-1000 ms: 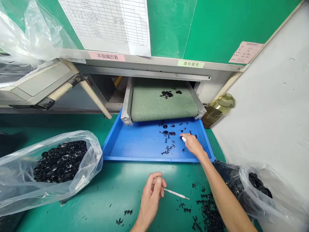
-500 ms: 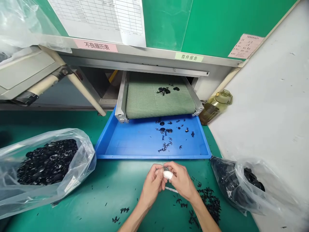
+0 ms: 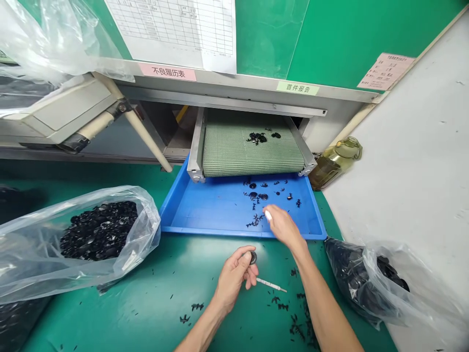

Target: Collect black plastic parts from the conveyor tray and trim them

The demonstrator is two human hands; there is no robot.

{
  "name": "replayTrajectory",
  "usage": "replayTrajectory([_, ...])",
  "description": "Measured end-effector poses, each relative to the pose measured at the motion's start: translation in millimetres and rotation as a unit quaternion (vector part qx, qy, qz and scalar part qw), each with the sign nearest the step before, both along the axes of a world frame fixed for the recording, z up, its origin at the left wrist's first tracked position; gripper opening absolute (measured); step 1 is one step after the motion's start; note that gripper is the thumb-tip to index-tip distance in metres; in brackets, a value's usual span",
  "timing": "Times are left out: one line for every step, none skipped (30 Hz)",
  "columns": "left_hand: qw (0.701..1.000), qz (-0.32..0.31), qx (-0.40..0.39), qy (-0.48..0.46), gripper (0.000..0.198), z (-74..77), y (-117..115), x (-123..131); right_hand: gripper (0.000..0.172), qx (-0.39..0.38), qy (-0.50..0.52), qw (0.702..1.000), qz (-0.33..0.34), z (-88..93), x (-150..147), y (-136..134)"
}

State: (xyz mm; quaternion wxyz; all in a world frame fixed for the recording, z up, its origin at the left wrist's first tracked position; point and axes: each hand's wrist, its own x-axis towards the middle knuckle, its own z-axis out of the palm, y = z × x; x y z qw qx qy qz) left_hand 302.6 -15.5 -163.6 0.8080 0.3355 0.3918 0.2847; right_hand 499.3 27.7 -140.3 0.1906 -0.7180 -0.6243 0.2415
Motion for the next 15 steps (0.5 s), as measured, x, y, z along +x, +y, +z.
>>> replayTrajectory([1.000, 0.005, -0.017, -0.013, 0.052, 2.0, 0, 0, 0.037, -0.001, -0.017, 1.000, -0.011, -1.6, 10, 18])
replayTrajectory([0.999, 0.010, -0.036, -0.028, 0.051, 3.9, -1, 1, 0.037, -0.004, -0.025, 0.999, -0.019, -4.3, 18, 35])
replayTrajectory([0.997, 0.017, -0.056, -0.041, 0.049, 5.4, -2, 1, 0.035, -0.010, -0.031, 0.999, -0.025, -7.7, 25, 50])
replayTrajectory([0.995, 0.023, -0.078, -0.051, 0.047, 6.5, -3, 1, 0.031, -0.017, -0.033, 0.999, -0.028, -11.4, 31, 63])
replayTrajectory([0.993, 0.031, -0.099, -0.057, 0.044, 7.0, -4, 1, 0.026, -0.023, -0.031, 0.999, -0.028, -15.1, 35, 73])
replayTrajectory([0.991, 0.041, -0.116, -0.062, 0.041, 7.2, -5, 1, 0.024, -0.029, -0.026, 0.999, -0.027, -18.3, 38, 80])
replayTrajectory([0.989, 0.049, -0.127, -0.065, 0.038, 7.3, -6, 2, 0.024, -0.031, -0.018, 0.999, -0.026, -20.7, 40, 84])
replayTrajectory([0.987, 0.054, -0.132, -0.068, 0.038, 7.6, -6, 2, 0.025, -0.030, -0.008, 0.999, -0.027, -22.0, 41, 86])
replayTrajectory([0.987, 0.054, -0.132, -0.070, 0.038, 8.5, -5, 3, 0.024, -0.024, 0.003, 0.999, -0.029, -22.3, 42, 84])
replayTrajectory([0.988, 0.050, -0.127, -0.072, 0.039, 10.2, -3, 3, 0.020, -0.015, 0.016, 0.999, -0.033, -21.4, 42, 81])
replayTrajectory([0.989, 0.044, -0.117, -0.074, 0.038, 12.8, 1, 5, 0.017, -0.004, 0.032, 0.999, -0.038, -19.5, 41, 77])
replayTrajectory([0.991, 0.039, -0.102, -0.075, 0.035, 16.3, 5, 6, 0.020, 0.007, 0.052, 0.998, -0.042, -17.0, 38, 71])
replayTrajectory([0.993, 0.036, -0.085, -0.074, 0.031, 20.4, 10, 8, 0.026, 0.016, 0.075, 0.996, -0.043, -14.1, 34, 64])
replayTrajectory([0.994, 0.041, -0.067, -0.071, 0.030, 24.9, 17, 11, 0.033, 0.022, 0.100, 0.994, -0.040, -11.1, 28, 57])
replayTrajectory([0.995, 0.051, -0.047, -0.065, 0.031, 29.3, 24, 14, 0.038, 0.026, 0.126, 0.991, -0.034, -8.3, 20, 49])
